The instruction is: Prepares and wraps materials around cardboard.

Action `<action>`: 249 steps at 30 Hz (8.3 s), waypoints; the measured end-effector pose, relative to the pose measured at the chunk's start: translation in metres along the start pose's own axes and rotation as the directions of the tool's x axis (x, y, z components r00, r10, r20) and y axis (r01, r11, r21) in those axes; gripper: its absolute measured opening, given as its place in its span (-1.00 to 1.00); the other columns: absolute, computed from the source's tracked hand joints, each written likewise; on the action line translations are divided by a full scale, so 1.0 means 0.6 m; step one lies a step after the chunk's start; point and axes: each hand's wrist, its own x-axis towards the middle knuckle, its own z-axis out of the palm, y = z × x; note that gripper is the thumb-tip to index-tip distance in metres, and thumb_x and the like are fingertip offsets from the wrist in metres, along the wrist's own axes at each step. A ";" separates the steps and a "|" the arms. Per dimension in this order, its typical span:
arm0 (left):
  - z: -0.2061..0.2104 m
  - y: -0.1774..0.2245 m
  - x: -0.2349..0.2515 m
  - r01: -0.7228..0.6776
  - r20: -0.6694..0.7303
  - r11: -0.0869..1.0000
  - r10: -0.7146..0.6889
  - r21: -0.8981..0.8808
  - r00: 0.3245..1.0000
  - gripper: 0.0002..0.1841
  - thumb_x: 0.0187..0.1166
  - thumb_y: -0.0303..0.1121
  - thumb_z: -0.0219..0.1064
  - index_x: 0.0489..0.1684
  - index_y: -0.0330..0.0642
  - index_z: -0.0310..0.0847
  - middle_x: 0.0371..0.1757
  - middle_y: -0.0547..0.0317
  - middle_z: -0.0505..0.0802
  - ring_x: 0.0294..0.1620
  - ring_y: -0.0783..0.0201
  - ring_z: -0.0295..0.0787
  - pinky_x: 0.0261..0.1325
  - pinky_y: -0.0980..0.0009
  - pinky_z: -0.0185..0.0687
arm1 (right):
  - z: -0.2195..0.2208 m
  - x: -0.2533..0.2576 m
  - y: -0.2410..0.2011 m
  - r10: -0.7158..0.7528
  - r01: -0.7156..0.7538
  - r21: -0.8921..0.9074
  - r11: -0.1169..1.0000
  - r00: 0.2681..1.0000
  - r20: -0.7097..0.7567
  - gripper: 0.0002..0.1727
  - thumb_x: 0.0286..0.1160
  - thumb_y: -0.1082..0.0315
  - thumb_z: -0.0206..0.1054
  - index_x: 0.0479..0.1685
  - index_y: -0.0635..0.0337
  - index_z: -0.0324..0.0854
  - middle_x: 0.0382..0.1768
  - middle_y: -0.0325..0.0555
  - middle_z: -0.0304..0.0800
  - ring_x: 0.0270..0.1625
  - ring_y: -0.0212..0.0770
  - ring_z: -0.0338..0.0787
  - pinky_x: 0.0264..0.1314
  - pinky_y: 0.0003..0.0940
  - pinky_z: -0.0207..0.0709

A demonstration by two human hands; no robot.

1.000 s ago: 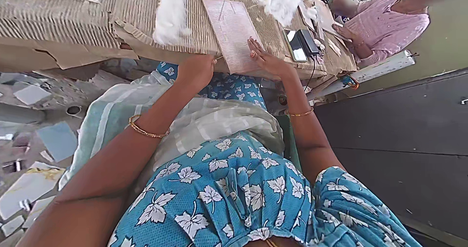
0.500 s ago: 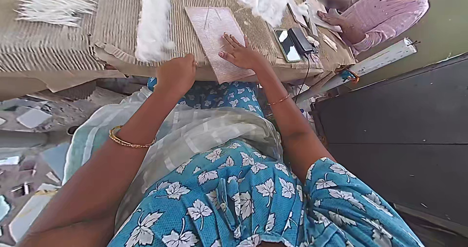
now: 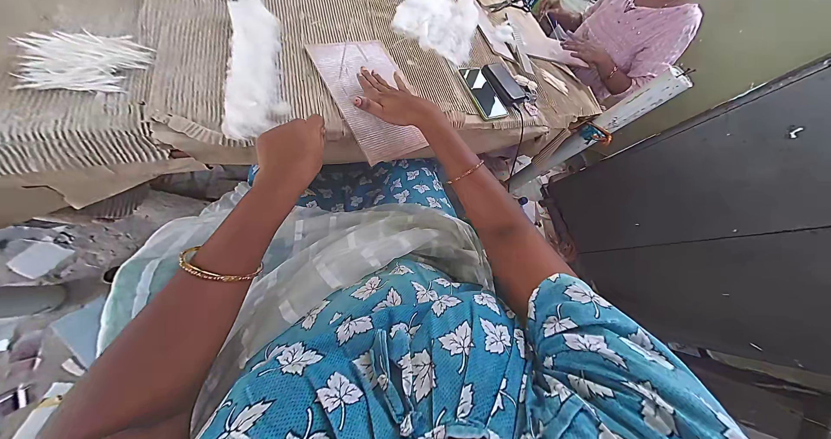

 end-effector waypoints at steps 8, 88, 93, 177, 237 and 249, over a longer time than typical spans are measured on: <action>0.024 0.000 0.001 0.011 0.011 1.000 -0.011 -0.028 1.000 -0.65 0.92 -0.28 -0.03 0.12 -0.41 0.58 -0.06 -0.53 0.79 0.03 -0.57 0.78 -0.13 -0.48 0.57 | 0.030 -0.018 -0.012 0.023 -0.023 -0.002 1.000 1.000 0.012 -0.07 0.79 -0.31 -0.20 0.93 0.21 -0.14 0.94 0.00 -0.22 0.96 -0.01 -0.24 0.86 0.34 -0.67; 0.073 -0.127 -0.107 0.133 0.092 0.425 -0.116 -0.895 0.989 -0.61 0.96 -0.17 -0.13 0.12 -0.21 0.59 -0.42 -0.07 0.63 -0.40 -0.04 0.60 -0.28 -0.04 0.53 | -0.096 0.201 -0.248 0.227 0.162 0.783 0.600 0.905 -0.360 -0.89 0.74 0.34 0.25 -0.08 0.17 0.64 -0.34 -0.34 0.77 -0.31 -0.50 0.76 -0.13 -0.58 0.67; 0.063 -0.119 -0.108 0.104 0.114 0.594 -0.021 -0.798 0.993 -0.66 0.94 -0.22 -0.08 0.11 -0.18 0.61 -0.25 -0.10 0.76 -0.19 -0.09 0.75 -0.11 -0.12 0.63 | -0.064 0.325 -0.357 -0.039 0.123 0.287 0.950 0.959 -0.282 -0.78 0.63 0.28 0.32 -0.09 0.25 0.79 -0.25 -0.18 0.82 -0.21 -0.41 0.71 0.01 -0.37 0.55; -0.066 -0.333 -0.212 0.347 -0.415 0.773 -0.595 -0.531 0.688 -0.54 0.62 -0.34 0.24 0.50 -0.21 0.43 0.57 -0.42 0.49 0.53 -0.36 0.45 0.44 -0.27 0.41 | 0.035 -0.033 -0.073 0.465 0.101 0.959 0.264 0.858 -0.219 -0.85 0.64 0.41 0.35 0.02 0.30 0.68 -0.31 -0.27 0.75 -0.37 -0.52 0.74 -0.21 -0.61 0.67; 0.050 0.085 0.141 -0.203 -0.260 0.916 0.114 -0.347 0.959 -0.77 0.67 -0.25 0.40 0.14 -0.08 0.84 0.12 -0.12 0.80 0.14 -0.12 0.74 0.21 -0.03 0.58 | -0.014 -0.034 0.063 0.238 -0.164 0.477 0.863 0.966 -0.098 -0.78 0.52 0.35 0.47 0.09 0.14 0.78 0.10 0.03 0.69 -0.04 -0.20 0.73 0.07 -0.27 0.63; 0.072 0.088 0.150 -0.214 -0.313 0.912 0.102 -0.349 0.944 -0.79 0.68 -0.27 0.35 -0.03 -0.20 0.84 0.04 -0.13 0.82 0.07 -0.12 0.77 0.15 -0.04 0.59 | -0.012 -0.032 0.063 0.256 -0.161 0.450 0.879 0.954 -0.159 -0.85 0.59 0.37 0.38 -0.03 0.18 0.80 0.03 0.04 0.71 -0.04 -0.18 0.73 0.09 -0.26 0.61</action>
